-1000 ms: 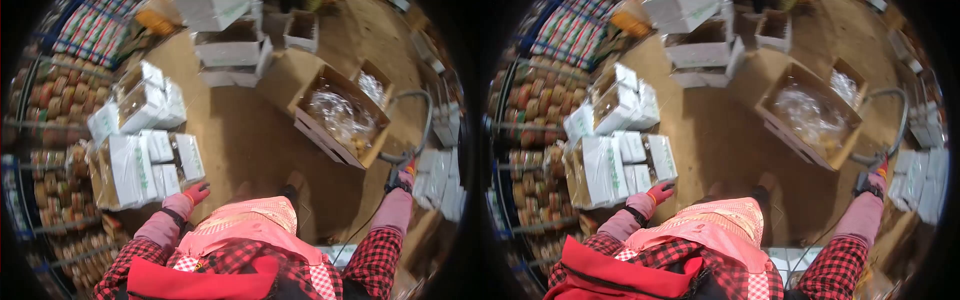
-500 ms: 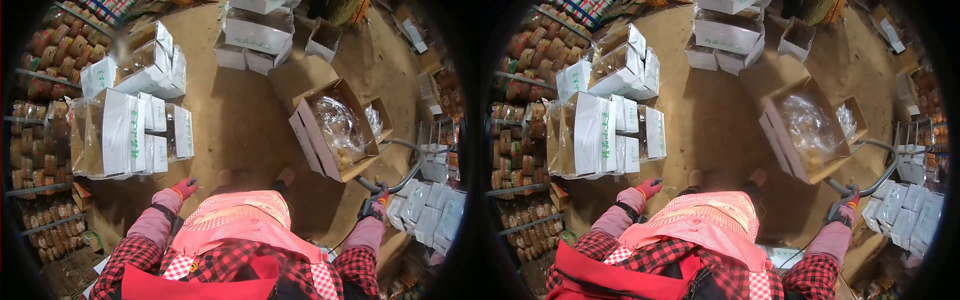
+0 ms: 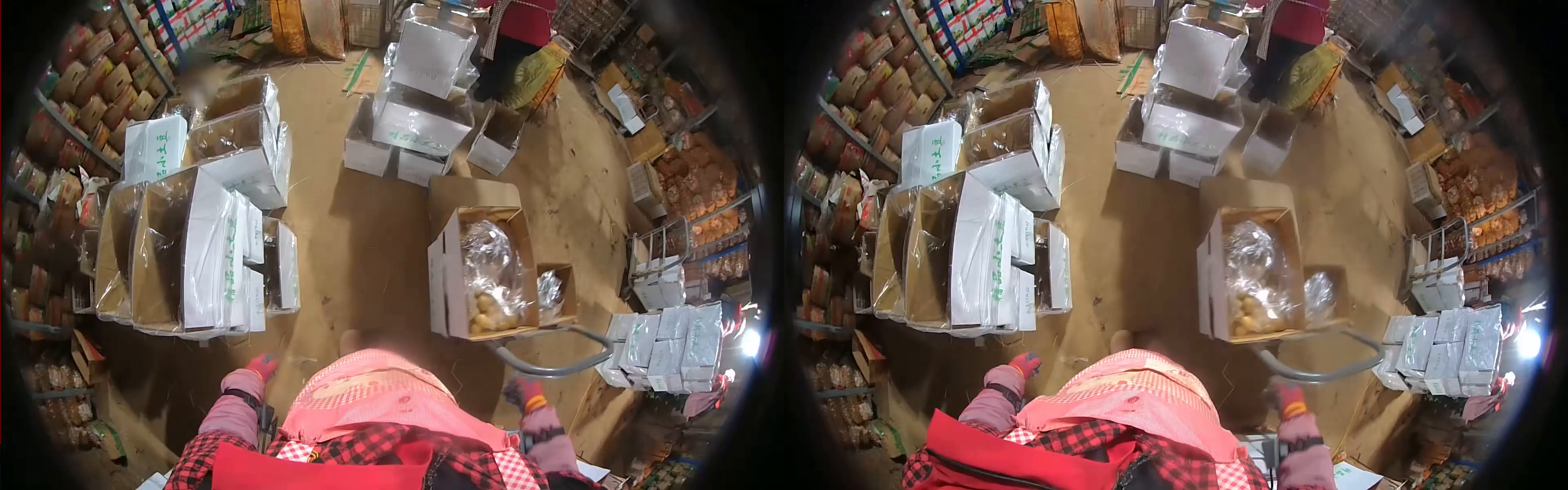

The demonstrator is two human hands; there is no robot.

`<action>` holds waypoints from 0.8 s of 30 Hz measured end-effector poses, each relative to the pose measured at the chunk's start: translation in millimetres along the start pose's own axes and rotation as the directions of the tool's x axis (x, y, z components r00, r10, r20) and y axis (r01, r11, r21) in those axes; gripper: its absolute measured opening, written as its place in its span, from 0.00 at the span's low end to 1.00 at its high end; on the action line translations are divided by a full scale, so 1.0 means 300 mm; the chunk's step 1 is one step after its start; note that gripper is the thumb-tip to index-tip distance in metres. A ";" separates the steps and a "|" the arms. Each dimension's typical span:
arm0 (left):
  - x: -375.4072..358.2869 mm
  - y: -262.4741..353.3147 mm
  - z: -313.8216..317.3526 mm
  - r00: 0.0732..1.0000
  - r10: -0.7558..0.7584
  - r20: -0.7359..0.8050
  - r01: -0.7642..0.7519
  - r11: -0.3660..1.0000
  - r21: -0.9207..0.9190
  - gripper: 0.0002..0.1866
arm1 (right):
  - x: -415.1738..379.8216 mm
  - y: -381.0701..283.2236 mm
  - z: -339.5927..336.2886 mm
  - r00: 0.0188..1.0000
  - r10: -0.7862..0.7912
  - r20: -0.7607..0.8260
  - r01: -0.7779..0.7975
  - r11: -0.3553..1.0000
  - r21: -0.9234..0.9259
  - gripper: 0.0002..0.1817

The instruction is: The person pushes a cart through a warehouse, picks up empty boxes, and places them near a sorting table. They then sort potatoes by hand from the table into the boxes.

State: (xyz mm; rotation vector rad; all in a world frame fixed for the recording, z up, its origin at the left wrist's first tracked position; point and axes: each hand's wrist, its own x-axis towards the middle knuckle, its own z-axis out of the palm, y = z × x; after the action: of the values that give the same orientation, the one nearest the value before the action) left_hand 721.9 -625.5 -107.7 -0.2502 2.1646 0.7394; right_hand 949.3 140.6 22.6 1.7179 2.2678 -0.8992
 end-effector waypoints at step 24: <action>-0.093 -0.011 -0.445 0.965 0.202 -0.165 -0.259 0.829 -0.495 0.47 | -0.821 -0.825 0.470 0.890 -0.250 0.382 0.455 0.421 -0.785 0.27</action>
State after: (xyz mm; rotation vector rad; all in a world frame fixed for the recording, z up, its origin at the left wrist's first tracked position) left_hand 655.5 -708.2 -22.0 -0.3083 2.0776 1.4798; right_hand 771.4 -178.7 113.6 0.6438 2.3019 0.1235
